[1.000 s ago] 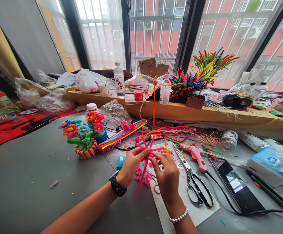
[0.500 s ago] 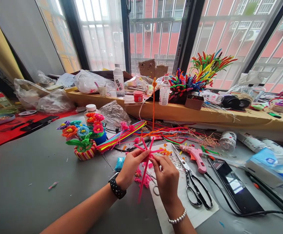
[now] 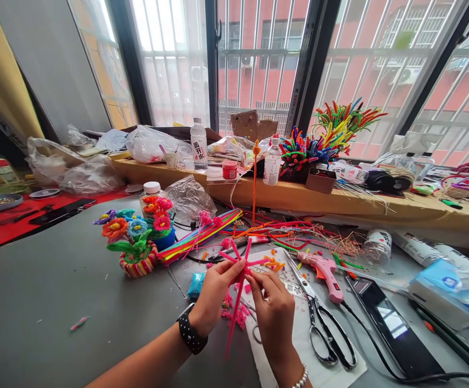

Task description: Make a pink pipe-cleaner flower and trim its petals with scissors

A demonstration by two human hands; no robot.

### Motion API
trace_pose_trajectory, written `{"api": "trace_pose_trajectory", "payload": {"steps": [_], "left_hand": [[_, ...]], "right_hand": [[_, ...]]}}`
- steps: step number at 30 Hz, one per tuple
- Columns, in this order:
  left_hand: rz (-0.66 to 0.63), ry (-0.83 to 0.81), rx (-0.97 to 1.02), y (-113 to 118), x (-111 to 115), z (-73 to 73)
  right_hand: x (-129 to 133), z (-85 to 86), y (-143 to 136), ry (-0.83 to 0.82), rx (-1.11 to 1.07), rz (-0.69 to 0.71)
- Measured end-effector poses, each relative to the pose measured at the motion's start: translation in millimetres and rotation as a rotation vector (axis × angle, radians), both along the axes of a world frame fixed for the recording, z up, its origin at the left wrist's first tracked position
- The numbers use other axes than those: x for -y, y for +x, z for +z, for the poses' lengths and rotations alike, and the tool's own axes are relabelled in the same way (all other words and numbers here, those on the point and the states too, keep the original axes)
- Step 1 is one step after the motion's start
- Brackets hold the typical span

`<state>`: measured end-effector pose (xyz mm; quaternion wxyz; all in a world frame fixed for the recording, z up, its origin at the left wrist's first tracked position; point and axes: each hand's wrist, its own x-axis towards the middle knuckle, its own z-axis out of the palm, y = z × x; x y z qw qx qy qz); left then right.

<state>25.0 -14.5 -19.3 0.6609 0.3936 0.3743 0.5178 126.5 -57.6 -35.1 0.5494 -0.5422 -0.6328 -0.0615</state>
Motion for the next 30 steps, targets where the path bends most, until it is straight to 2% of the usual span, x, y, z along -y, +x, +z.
{"api": "trace_pose_trajectory", "payload": {"steps": [10, 21, 25, 28, 30], "left_hand": [[-0.004, -0.013, 0.013, -0.2, 1.5, 6.1], [-0.047, 0.063, -0.074, -4.7, -6.3, 1.4], [-0.079, 0.03, -0.035, -5.6, -5.7, 6.1], [-0.131, 0.002, -0.015, -7.1, -5.6, 9.0], [-0.175, -0.027, -0.02, -7.5, -4.9, 10.1]], "right_hand": [[1.1, 0.1, 0.4, 0.0, -0.012, 0.014], [1.4, -2.6, 3.9, -0.025, -0.02, 0.01], [1.0, -1.3, 5.6, -0.156, -0.231, 0.065], [-2.9, -4.2, 9.2, -0.314, -0.551, 0.147], [-6.4, -6.3, 11.3, -0.349, -0.779, 0.204]]}}
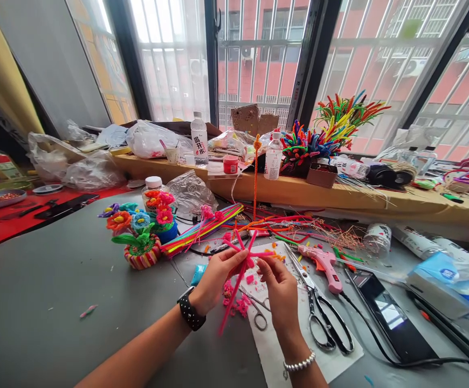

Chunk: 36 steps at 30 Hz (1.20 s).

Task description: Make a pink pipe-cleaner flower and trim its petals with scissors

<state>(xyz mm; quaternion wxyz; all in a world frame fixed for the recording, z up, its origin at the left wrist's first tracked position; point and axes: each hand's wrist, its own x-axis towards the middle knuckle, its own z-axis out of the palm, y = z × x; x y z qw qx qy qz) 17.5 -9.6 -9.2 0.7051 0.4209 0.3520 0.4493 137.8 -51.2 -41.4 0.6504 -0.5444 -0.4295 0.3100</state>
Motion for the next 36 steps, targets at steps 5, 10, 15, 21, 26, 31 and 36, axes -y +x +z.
{"api": "trace_pose_trajectory", "payload": {"steps": [5, 10, 15, 21, 26, 31, 36], "left_hand": [[-0.095, -0.062, 0.027, 0.3, 3.2, 1.7], [-0.126, -0.097, 0.074, -0.2, 3.5, 0.3], [-0.155, -0.154, 0.099, -0.2, 2.2, -4.4], [-0.107, -0.179, 0.096, 1.0, 1.4, -9.4], [-0.125, -0.202, 0.12, 0.1, 1.3, -9.1], [-0.162, -0.202, 0.123, -0.5, 1.2, -8.0], [-0.132, -0.21, 0.118, 0.2, 1.4, -10.4]], "right_hand": [[-4.1, 1.3, 0.2, -0.018, -0.375, -0.019], [-2.8, 4.4, -1.7, -0.043, -0.449, -0.009], [-3.4, 6.3, -3.7, -0.082, -0.677, 0.036], [-5.9, 2.3, -2.6, -0.057, -0.739, 0.046], [-5.6, 0.9, -2.1, -0.007, -0.677, -0.039], [-5.8, -0.9, -0.1, 0.066, -0.421, -0.084], [-3.5, -4.0, 5.5, 0.055, -0.083, -0.12]]}}
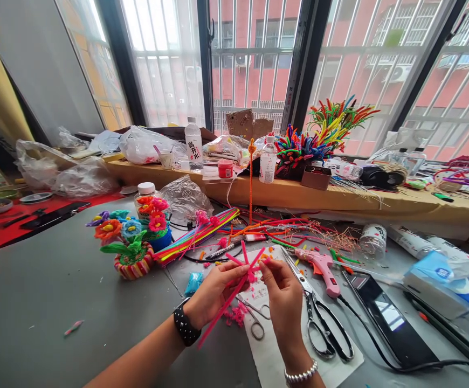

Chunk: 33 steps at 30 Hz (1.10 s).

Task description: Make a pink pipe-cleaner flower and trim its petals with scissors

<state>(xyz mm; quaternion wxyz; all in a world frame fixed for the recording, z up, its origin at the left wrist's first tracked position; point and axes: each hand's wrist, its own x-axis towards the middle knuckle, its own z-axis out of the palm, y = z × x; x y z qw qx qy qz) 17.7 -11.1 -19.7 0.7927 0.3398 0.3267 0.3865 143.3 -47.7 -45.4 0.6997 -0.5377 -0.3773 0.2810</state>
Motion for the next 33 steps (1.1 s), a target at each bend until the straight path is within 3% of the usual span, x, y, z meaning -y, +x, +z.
{"api": "trace_pose_trajectory", "payload": {"steps": [4, 7, 12, 20, 24, 30, 33], "left_hand": [[-0.021, 0.031, -0.059, -0.4, 1.7, 0.9], [-0.024, 0.053, -0.077, -0.6, 2.8, 2.7], [0.006, 0.092, -0.088, 0.6, 3.4, 6.2], [0.073, 0.2, -0.133, 0.8, 2.7, 8.8], [0.036, 0.23, -0.129, 1.0, 3.0, 7.4], [0.024, 0.207, -0.123, 1.8, 5.1, 8.5], [0.019, 0.2, -0.122, 2.6, 5.9, 9.5]], "right_hand": [[3.4, 0.2, -0.7, -0.008, 0.18, -0.061], [4.4, 2.1, -3.2, -0.011, 0.148, -0.089], [3.7, 4.8, -3.3, -0.026, 0.045, -0.006], [7.2, 11.3, -7.6, -0.043, 0.199, 0.121], [8.2, 10.8, -10.3, -0.033, 0.187, 0.052], [6.8, 8.0, -13.9, 0.055, -0.043, -0.053], [8.0, 9.5, -14.8, 0.055, -0.01, -0.075]]}}
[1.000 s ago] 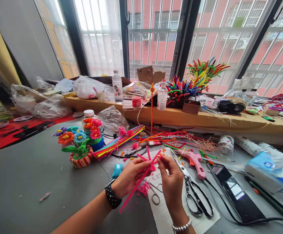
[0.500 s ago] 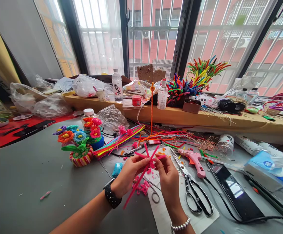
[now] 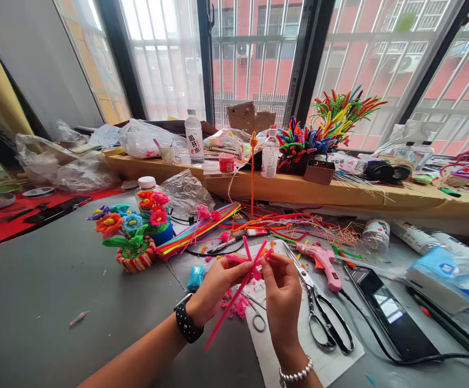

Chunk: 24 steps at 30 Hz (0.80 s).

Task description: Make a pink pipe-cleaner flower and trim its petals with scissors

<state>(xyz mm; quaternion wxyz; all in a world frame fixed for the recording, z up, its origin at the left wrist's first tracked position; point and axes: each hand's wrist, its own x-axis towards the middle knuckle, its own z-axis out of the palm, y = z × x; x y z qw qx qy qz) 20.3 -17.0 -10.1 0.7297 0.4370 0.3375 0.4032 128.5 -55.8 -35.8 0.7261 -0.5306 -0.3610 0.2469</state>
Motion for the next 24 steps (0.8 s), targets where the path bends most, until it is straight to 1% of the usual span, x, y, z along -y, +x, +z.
{"api": "trace_pose_trajectory", "payload": {"steps": [7, 14, 20, 24], "left_hand": [[-0.004, -0.018, 0.028, 0.6, -2.6, -4.2], [0.018, -0.063, 0.029, 1.4, -4.5, -3.9], [0.025, -0.064, 0.04, 1.3, -7.3, -7.9], [0.024, -0.065, 0.042, 0.5, -8.2, -8.0]], "right_hand": [[3.7, 0.3, 3.7, -0.023, 0.304, -0.017], [3.4, -2.4, 8.5, -0.023, 0.538, -0.027], [3.9, 1.2, 9.5, -0.015, 0.671, -0.038], [4.0, 1.2, 10.4, -0.014, 0.719, -0.023]]}}
